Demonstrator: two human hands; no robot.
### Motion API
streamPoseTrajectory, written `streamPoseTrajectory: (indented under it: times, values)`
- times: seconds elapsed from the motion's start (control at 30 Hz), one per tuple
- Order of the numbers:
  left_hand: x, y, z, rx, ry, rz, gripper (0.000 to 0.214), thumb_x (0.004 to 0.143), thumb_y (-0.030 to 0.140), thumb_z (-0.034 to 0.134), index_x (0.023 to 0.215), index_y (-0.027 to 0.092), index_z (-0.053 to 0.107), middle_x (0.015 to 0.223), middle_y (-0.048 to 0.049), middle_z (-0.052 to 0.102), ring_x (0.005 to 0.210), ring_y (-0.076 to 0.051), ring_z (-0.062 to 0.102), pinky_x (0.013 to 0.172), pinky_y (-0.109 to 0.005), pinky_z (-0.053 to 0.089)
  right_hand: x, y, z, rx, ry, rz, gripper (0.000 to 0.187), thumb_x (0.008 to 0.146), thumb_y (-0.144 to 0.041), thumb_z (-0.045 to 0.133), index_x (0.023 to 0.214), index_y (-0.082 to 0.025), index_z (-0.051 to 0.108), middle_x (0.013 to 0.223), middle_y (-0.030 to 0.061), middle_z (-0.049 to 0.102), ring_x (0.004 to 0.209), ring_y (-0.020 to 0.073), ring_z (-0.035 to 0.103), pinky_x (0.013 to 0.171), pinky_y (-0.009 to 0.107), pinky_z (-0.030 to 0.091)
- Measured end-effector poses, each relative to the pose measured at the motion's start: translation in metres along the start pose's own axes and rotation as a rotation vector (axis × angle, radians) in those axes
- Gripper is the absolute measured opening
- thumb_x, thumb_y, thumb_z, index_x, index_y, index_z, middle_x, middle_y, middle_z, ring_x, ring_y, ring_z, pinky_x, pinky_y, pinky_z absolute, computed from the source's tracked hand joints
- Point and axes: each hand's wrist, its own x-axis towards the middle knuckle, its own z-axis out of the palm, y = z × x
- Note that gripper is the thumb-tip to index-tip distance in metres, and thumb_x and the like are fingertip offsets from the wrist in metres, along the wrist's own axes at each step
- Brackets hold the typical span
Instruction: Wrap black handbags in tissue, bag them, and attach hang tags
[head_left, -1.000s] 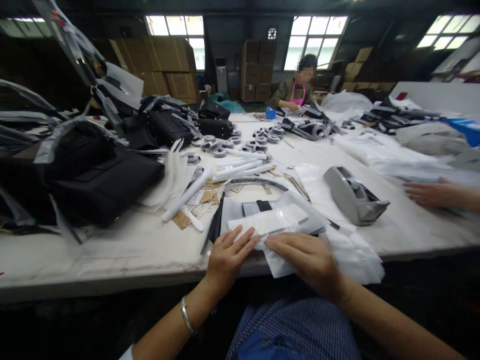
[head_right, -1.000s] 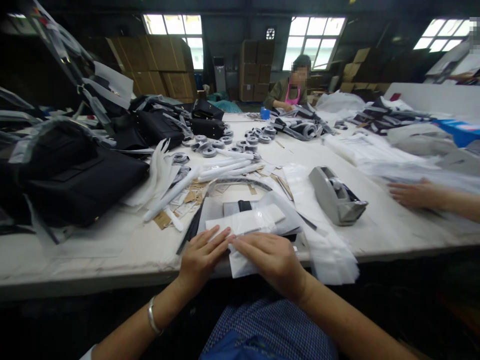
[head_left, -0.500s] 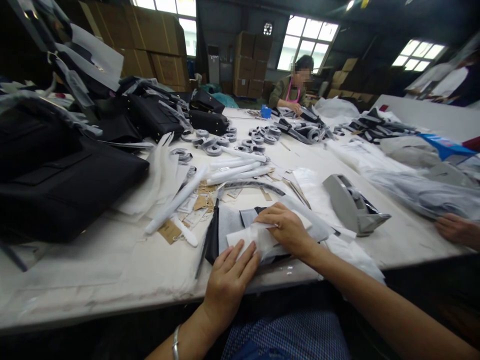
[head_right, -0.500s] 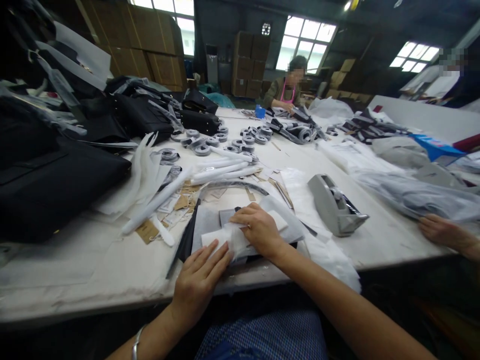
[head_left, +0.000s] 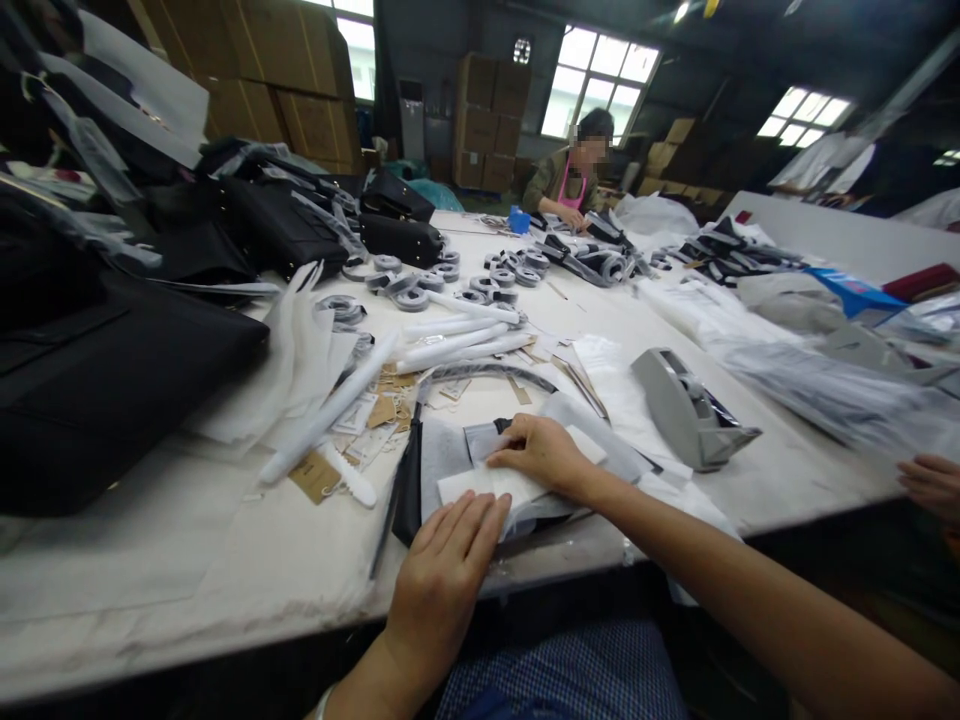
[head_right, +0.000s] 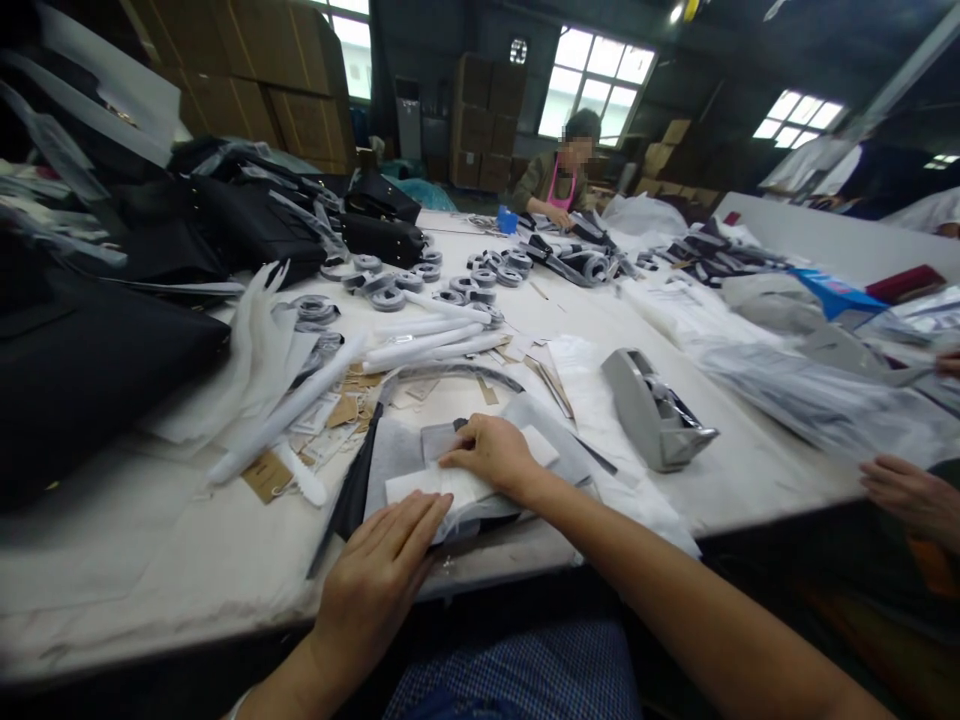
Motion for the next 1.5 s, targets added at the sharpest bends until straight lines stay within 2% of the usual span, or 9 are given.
streamPoseTrajectory:
  times: [0.2, 0.33, 0.5, 0.8, 0.93, 1.0, 1.13, 1.27, 1.5]
  values:
    - [0.004, 0.001, -0.006, 0.077, -0.086, 0.035, 0.038, 0.096, 0.011, 0.047, 0.131, 0.018, 0.059, 0.123, -0.0104, 0.068, 0.110, -0.023, 0.066, 0.095, -0.036, 0.053, 0.007, -0.004, -0.002, -0.040, -0.047, 0.035, 0.028, 0.071, -0.041, 0.083, 0.071, -0.021, 0.064, 0.068, -0.0051, 0.066, 0.063, 0.0120, 0.058, 0.053, 0.024, 0.030]
    - [0.007, 0.002, -0.005, 0.116, -0.135, 0.054, 0.036, 0.095, 0.015, 0.051, 0.130, 0.018, 0.059, 0.141, -0.0134, 0.058, 0.121, -0.026, 0.060, 0.098, -0.038, 0.051, 0.009, -0.004, -0.003, -0.058, -0.044, 0.034, 0.032, 0.070, -0.042, 0.083, 0.079, -0.022, 0.060, 0.068, -0.0055, 0.066, 0.064, 0.0129, 0.059, 0.053, 0.024, 0.029]
    - [0.011, 0.005, -0.002, 0.186, -0.183, 0.071, 0.031, 0.096, 0.016, 0.050, 0.125, 0.019, 0.061, 0.141, -0.0086, 0.059, 0.123, -0.025, 0.060, 0.091, -0.037, 0.053, 0.013, -0.001, -0.001, -0.063, 0.007, 0.024, 0.038, 0.072, -0.042, 0.083, 0.092, -0.023, 0.057, 0.068, -0.0046, 0.067, 0.066, 0.0156, 0.060, 0.055, 0.025, 0.029]
    - [0.007, 0.003, 0.000, 0.258, -0.185, 0.113, 0.039, 0.091, 0.010, 0.052, 0.128, 0.019, 0.060, 0.139, -0.0089, 0.060, 0.121, -0.025, 0.062, 0.093, -0.037, 0.051, -0.007, -0.006, -0.016, -0.057, 0.208, -0.037, 0.025, 0.085, -0.030, 0.072, 0.107, -0.024, 0.060, 0.086, -0.0013, 0.073, 0.078, 0.0170, 0.066, 0.069, 0.027, 0.043]
    - [0.003, -0.002, 0.002, 0.242, -0.164, 0.143, 0.046, 0.089, 0.009, 0.050, 0.134, 0.018, 0.056, 0.142, -0.0099, 0.058, 0.122, -0.026, 0.061, 0.096, -0.038, 0.050, -0.049, 0.040, -0.074, -0.094, 0.458, -0.024, 0.027, 0.094, -0.037, 0.058, 0.119, -0.026, 0.062, 0.115, 0.0021, 0.071, 0.104, 0.0184, 0.065, 0.096, 0.031, 0.044]
    - [0.002, -0.003, 0.003, 0.247, -0.163, 0.142, 0.048, 0.088, 0.008, 0.049, 0.135, 0.017, 0.055, 0.143, -0.0097, 0.056, 0.123, -0.026, 0.061, 0.098, -0.039, 0.049, -0.074, 0.079, -0.111, -0.146, 0.655, 0.129, 0.030, 0.089, -0.037, 0.062, 0.117, -0.025, 0.065, 0.126, 0.0041, 0.066, 0.120, 0.0217, 0.057, 0.109, 0.034, 0.037]
    - [0.002, -0.004, 0.001, 0.244, -0.152, 0.168, 0.048, 0.087, 0.008, 0.048, 0.133, 0.018, 0.056, 0.142, -0.0091, 0.057, 0.123, -0.026, 0.060, 0.099, -0.038, 0.049, -0.108, 0.155, -0.167, -0.122, 0.772, 0.401, 0.021, 0.082, -0.034, 0.065, 0.092, -0.017, 0.072, 0.137, 0.0154, 0.057, 0.140, 0.0342, 0.034, 0.117, 0.049, 0.021]
    - [0.003, -0.004, 0.000, 0.258, -0.135, 0.182, 0.050, 0.086, 0.008, 0.048, 0.134, 0.018, 0.055, 0.142, -0.0085, 0.057, 0.123, -0.025, 0.061, 0.097, -0.038, 0.050, -0.113, 0.202, -0.178, 0.070, 0.679, 0.612, 0.032, 0.080, -0.046, 0.066, 0.061, -0.021, 0.069, 0.110, 0.0153, 0.071, 0.126, 0.0353, 0.049, 0.108, 0.047, 0.033]
    - [0.002, -0.003, 0.001, 0.245, -0.099, 0.167, 0.049, 0.086, 0.007, 0.050, 0.134, 0.019, 0.056, 0.141, -0.0078, 0.059, 0.121, -0.025, 0.062, 0.098, -0.037, 0.049, -0.106, 0.222, -0.174, 0.471, 0.623, 0.630, 0.046, 0.075, -0.059, 0.065, 0.074, -0.014, 0.075, 0.088, 0.0129, 0.074, 0.085, 0.0255, 0.064, 0.080, 0.038, 0.048]
